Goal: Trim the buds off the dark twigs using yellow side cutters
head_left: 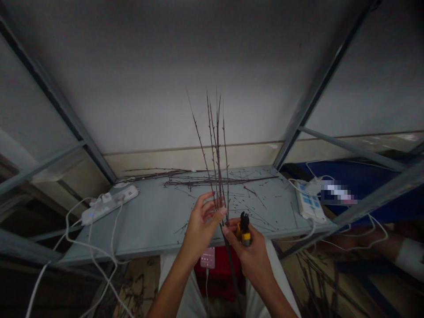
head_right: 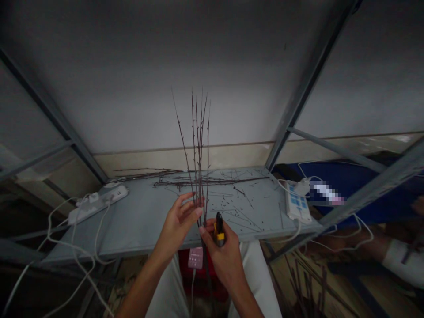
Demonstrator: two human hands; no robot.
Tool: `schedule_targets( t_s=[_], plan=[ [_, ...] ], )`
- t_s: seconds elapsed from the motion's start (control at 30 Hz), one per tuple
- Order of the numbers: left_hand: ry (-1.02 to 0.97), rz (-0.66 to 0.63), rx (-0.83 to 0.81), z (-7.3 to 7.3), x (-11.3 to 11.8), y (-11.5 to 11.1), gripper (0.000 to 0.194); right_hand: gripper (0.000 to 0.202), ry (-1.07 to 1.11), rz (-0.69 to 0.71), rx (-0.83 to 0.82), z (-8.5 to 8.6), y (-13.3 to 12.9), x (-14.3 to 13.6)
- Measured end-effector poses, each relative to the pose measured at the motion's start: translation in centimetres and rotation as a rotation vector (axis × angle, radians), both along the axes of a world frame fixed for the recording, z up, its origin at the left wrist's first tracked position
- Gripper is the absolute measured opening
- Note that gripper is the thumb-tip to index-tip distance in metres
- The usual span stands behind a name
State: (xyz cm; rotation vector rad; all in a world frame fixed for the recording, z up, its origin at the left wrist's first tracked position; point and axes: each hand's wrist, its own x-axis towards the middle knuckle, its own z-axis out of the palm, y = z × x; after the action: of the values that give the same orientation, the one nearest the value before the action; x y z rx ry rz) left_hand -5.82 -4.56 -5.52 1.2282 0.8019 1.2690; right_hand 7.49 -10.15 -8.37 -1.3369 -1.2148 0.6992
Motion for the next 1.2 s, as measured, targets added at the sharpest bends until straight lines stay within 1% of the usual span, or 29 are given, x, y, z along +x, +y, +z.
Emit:
schedule_targets(
  t_s=[0.07,0.1,0.17,0.23,0.37,0.43,0.53,0.57,0.63,0.73,0.8,0.93,1.0,1.07,1.1,1.13,1.2],
  plan=[
    [0.033,0.114,0.034,-0.5,0.4,-1.1,0.051,0.026,-0.045,-0.040,0.018,-0.1,-0.2,-0.6],
    [0.041,0.130,0.028,-0.8,0.5,-1.7,0.053,0.021,-0.080,-0.043,0.039,-0.2,-0.3,-0.9],
    [0.011,0.081,-0.025,-1.4,0.8,-2.7,0.051,0.011,-0.147,-0.032,0.091,-0.3,-0.3,-1.5],
    [-0.045,0.025,-0.081,-1.7,0.7,-3.4,0.044,0.005,-0.178,0.015,0.134,-0.3,-0.4,-2.0],
    [-0.127,0.035,-0.136,-2.1,0.1,-3.6,0.033,0.014,-0.162,0.157,0.152,-0.1,-0.8,-1.9],
    [-0.159,0.045,-0.171,-2.3,-0.3,-3.4,0.032,0.020,-0.139,0.120,0.101,0.0,-1.0,-1.5],
    [-0.170,0.027,-0.211,-2.4,-0.6,-3.2,0.035,0.034,-0.109,-0.020,0.009,0.3,-0.7,-0.5],
    [-0.162,0.015,-0.214,-2.5,-0.7,-3.3,0.037,0.039,-0.103,-0.035,-0.002,0.5,-0.4,-0.1],
    [-0.138,0.013,-0.214,-2.6,-0.5,-3.4,0.039,0.043,-0.109,-0.007,-0.005,1.1,0.5,0.4],
    [-0.103,0.043,-0.211,-2.7,0.1,-3.8,0.037,0.038,-0.121,0.065,0.006,2.0,1.9,1.1],
    [-0.105,0.062,-0.209,-2.7,0.6,-4.0,0.036,0.034,-0.092,0.084,0.015,2.4,2.7,1.5],
    [-0.128,0.096,-0.198,-2.4,1.4,-3.9,0.037,0.029,-0.019,0.091,0.011,2.2,3.4,2.4],
    [-0.100,0.111,-0.156,-2.7,1.0,-3.7,0.038,0.030,0.005,0.087,0.002,2.0,3.3,2.9],
    [-0.020,0.083,-0.122,-4.0,0.0,-3.7,0.036,0.030,0.030,0.074,0.002,2.0,3.2,3.5],
    [0.038,0.030,-0.120,-5.1,-0.6,-3.8,0.037,0.031,0.042,0.070,0.006,2.0,3.1,3.7],
    [0.106,-0.067,-0.138,-6.5,-1.3,-4.0,0.038,0.031,0.055,0.067,0.011,2.1,3.0,4.0],
    [0.278,-0.320,-0.168,-10.1,-2.3,-4.1,0.040,0.032,0.095,0.058,0.011,2.4,2.9,4.6]
  ],
)
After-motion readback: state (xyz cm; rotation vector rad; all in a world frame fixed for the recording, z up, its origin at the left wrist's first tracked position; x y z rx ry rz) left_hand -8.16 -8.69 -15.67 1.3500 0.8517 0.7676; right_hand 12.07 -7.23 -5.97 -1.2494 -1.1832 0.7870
